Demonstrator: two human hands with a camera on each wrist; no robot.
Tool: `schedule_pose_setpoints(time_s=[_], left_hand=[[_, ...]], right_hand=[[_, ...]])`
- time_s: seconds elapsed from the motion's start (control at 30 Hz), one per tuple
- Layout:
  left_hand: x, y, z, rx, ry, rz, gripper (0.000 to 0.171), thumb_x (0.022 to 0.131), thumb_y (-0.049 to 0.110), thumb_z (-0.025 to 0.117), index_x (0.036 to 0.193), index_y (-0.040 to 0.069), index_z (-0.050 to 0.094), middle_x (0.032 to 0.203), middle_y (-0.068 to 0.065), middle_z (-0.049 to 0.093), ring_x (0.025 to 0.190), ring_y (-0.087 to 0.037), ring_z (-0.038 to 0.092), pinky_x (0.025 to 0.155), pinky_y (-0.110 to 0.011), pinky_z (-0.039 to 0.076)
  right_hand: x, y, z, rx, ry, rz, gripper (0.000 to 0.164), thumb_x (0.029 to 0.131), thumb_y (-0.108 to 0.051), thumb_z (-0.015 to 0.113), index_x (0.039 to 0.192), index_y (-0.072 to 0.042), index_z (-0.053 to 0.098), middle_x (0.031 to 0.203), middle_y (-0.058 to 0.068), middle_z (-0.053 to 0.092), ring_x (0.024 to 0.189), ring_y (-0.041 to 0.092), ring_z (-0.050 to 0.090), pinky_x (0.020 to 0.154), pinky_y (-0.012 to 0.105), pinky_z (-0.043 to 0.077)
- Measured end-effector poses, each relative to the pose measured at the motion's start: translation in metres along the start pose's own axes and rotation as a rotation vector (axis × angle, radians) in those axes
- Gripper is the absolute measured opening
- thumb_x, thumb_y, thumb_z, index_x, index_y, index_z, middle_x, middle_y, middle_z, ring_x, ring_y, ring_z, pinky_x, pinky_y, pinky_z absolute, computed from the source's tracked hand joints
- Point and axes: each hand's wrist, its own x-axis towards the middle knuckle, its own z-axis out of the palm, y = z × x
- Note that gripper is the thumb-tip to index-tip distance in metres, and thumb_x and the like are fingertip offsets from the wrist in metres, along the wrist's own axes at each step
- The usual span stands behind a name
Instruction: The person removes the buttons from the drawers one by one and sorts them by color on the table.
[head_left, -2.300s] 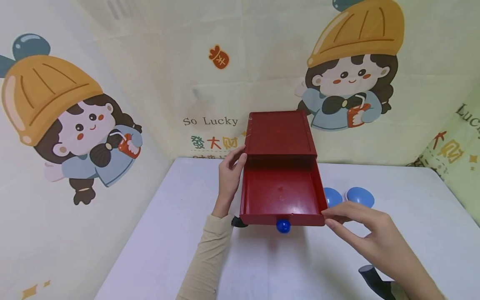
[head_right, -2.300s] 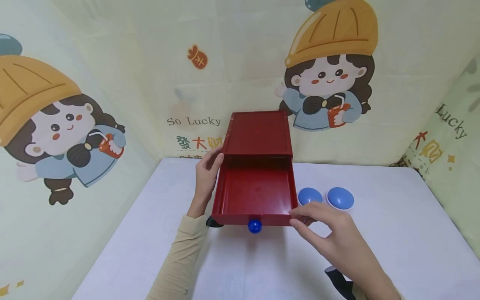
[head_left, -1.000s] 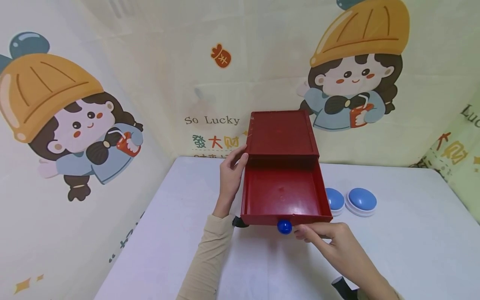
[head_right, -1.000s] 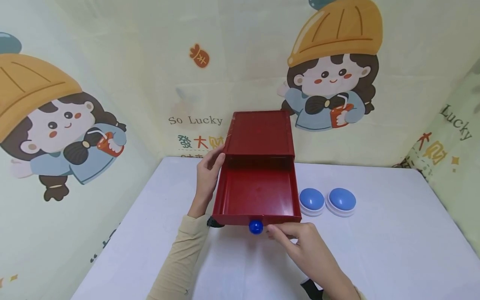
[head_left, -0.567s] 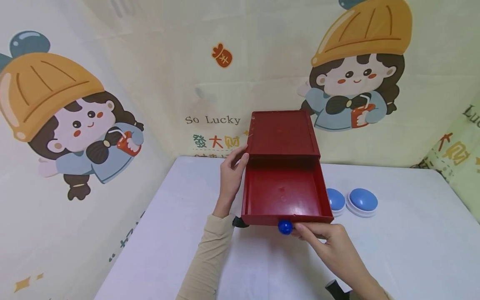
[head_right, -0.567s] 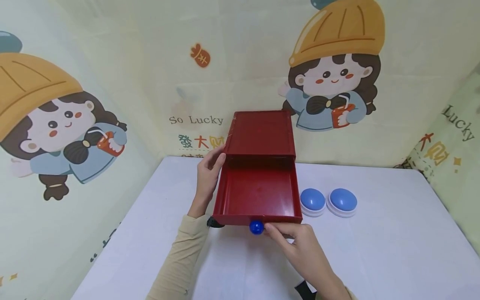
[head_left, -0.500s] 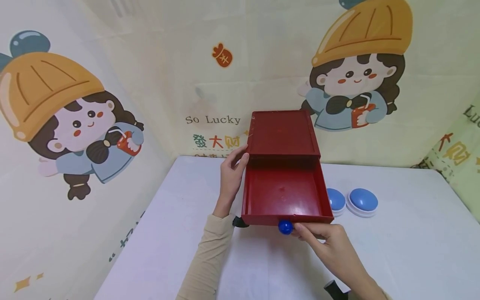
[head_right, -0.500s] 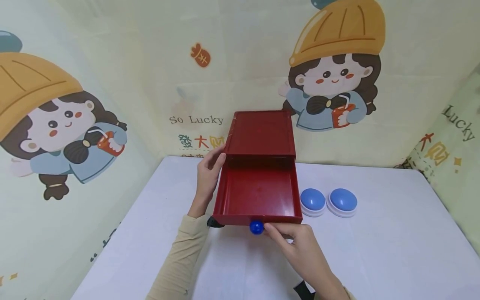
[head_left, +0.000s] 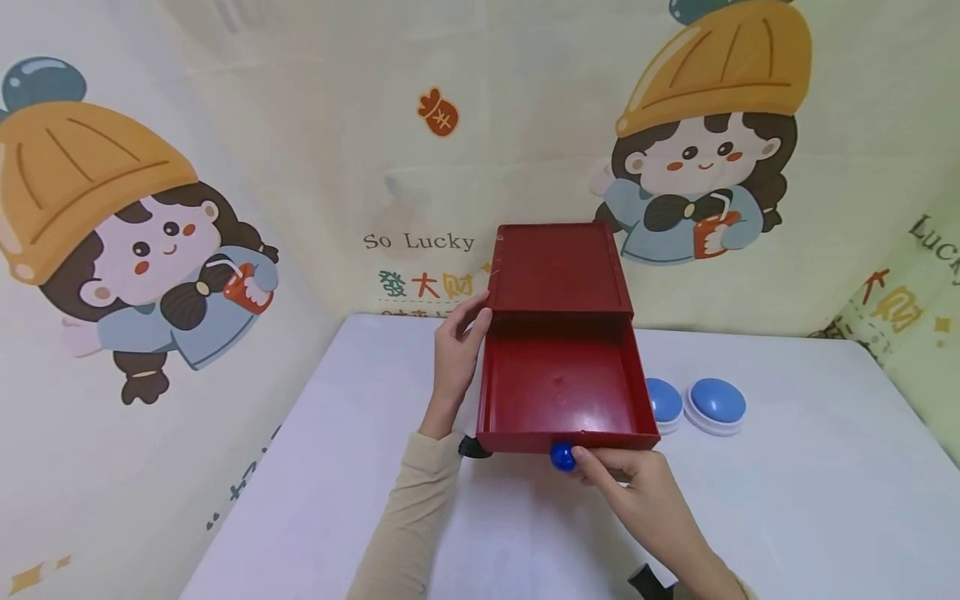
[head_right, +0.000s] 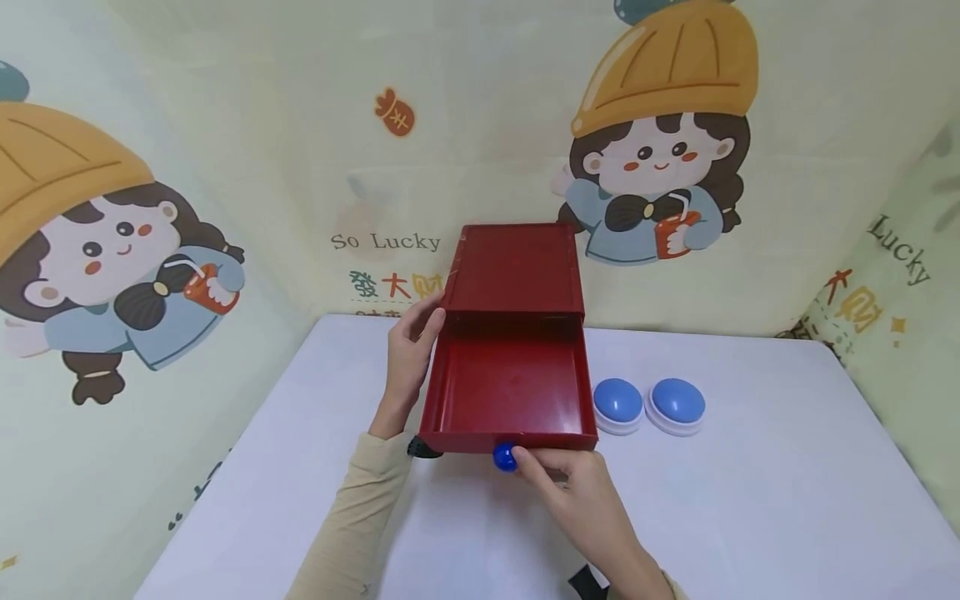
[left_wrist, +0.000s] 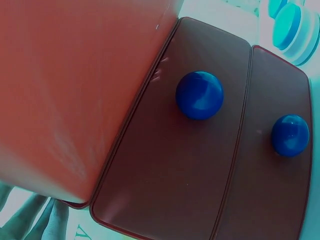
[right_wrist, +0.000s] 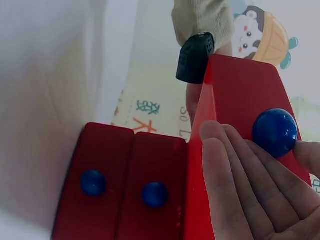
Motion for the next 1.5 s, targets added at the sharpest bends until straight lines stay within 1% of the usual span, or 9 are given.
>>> schedule_pose_setpoints(time_s=[0.13,0.27,0.37,0.47,0.53,0.7,1.13,1.37,1.5], left_hand=[[0.001,0.001,-0.001,0.002,-0.011,0.002,0.037,0.1,0.008,0.058,0.135,-0.004,0.057,0.136,-0.017,0.06,0.127,-0.026,0.057,0.102,-0.031,0.051],[0.001,-0.001,-0.001,0.013,-0.012,0.002,0.038,0.1,0.008,0.057,0.135,-0.005,0.056,0.136,-0.019,0.059,0.127,-0.028,0.056,0.103,-0.033,0.051],[0.003,-0.012,-0.003,0.008,-0.011,0.01,0.038,0.1,0.013,0.058,0.136,0.0,0.057,0.137,-0.016,0.059,0.128,-0.026,0.056,0.103,-0.033,0.05],[0.005,-0.026,-0.004,0.005,-0.007,0.023,0.038,0.1,0.017,0.059,0.136,0.005,0.059,0.137,-0.011,0.06,0.127,-0.022,0.056,0.103,-0.032,0.051],[0.005,-0.023,-0.004,0.004,-0.007,0.016,0.038,0.101,0.017,0.059,0.136,0.005,0.059,0.136,-0.011,0.06,0.127,-0.021,0.056,0.103,-0.031,0.051],[0.001,0.0,-0.002,0.005,-0.016,-0.008,0.038,0.101,0.01,0.057,0.136,-0.004,0.056,0.137,-0.019,0.059,0.128,-0.027,0.055,0.104,-0.033,0.05],[0.0,0.002,-0.003,0.015,-0.021,0.005,0.038,0.101,0.009,0.055,0.136,-0.006,0.055,0.137,-0.021,0.058,0.128,-0.03,0.055,0.105,-0.037,0.049],[0.0,0.002,-0.003,0.02,-0.017,0.001,0.038,0.101,0.01,0.055,0.136,-0.005,0.056,0.137,-0.02,0.059,0.128,-0.029,0.055,0.104,-0.035,0.049],[0.0,0.001,-0.002,0.018,-0.016,0.001,0.038,0.101,0.009,0.055,0.136,-0.006,0.055,0.137,-0.02,0.059,0.128,-0.029,0.055,0.104,-0.035,0.049]], right_hand=[[0.0,0.001,0.001,-0.012,0.021,-0.021,0.014,0.093,-0.022,0.07,0.099,-0.013,0.08,0.085,-0.006,0.076,0.073,0.009,0.071,0.071,0.021,0.059],[0.001,0.0,0.002,-0.013,0.014,-0.002,0.016,0.093,-0.023,0.07,0.1,-0.013,0.08,0.087,-0.005,0.076,0.075,0.009,0.071,0.072,0.025,0.061],[0.002,-0.001,0.002,-0.005,0.009,0.024,0.017,0.093,-0.024,0.071,0.102,-0.012,0.079,0.091,-0.003,0.076,0.077,0.009,0.071,0.073,0.03,0.062],[0.004,-0.002,0.003,0.003,0.009,0.055,0.018,0.093,-0.024,0.071,0.103,-0.012,0.079,0.095,-0.001,0.076,0.081,0.011,0.071,0.074,0.032,0.062],[0.004,-0.002,0.003,0.008,0.006,0.064,0.018,0.093,-0.024,0.07,0.103,-0.011,0.079,0.096,0.0,0.076,0.082,0.012,0.071,0.074,0.032,0.062],[0.005,-0.001,0.004,0.018,0.008,0.049,0.017,0.093,-0.024,0.07,0.101,-0.012,0.079,0.094,0.0,0.075,0.08,0.01,0.071,0.074,0.03,0.062],[0.011,-0.004,0.006,-0.005,0.016,0.055,0.018,0.093,-0.024,0.07,0.101,-0.011,0.08,0.098,0.002,0.075,0.085,0.014,0.07,0.074,0.032,0.062],[0.013,-0.005,0.005,-0.018,0.028,0.058,0.02,0.094,-0.029,0.07,0.101,-0.013,0.08,0.101,0.0,0.074,0.093,0.021,0.067,0.074,0.033,0.062],[0.015,-0.006,0.003,-0.041,0.033,0.052,0.021,0.094,-0.029,0.069,0.101,-0.012,0.08,0.099,0.001,0.075,0.094,0.022,0.066,0.074,0.033,0.062]])
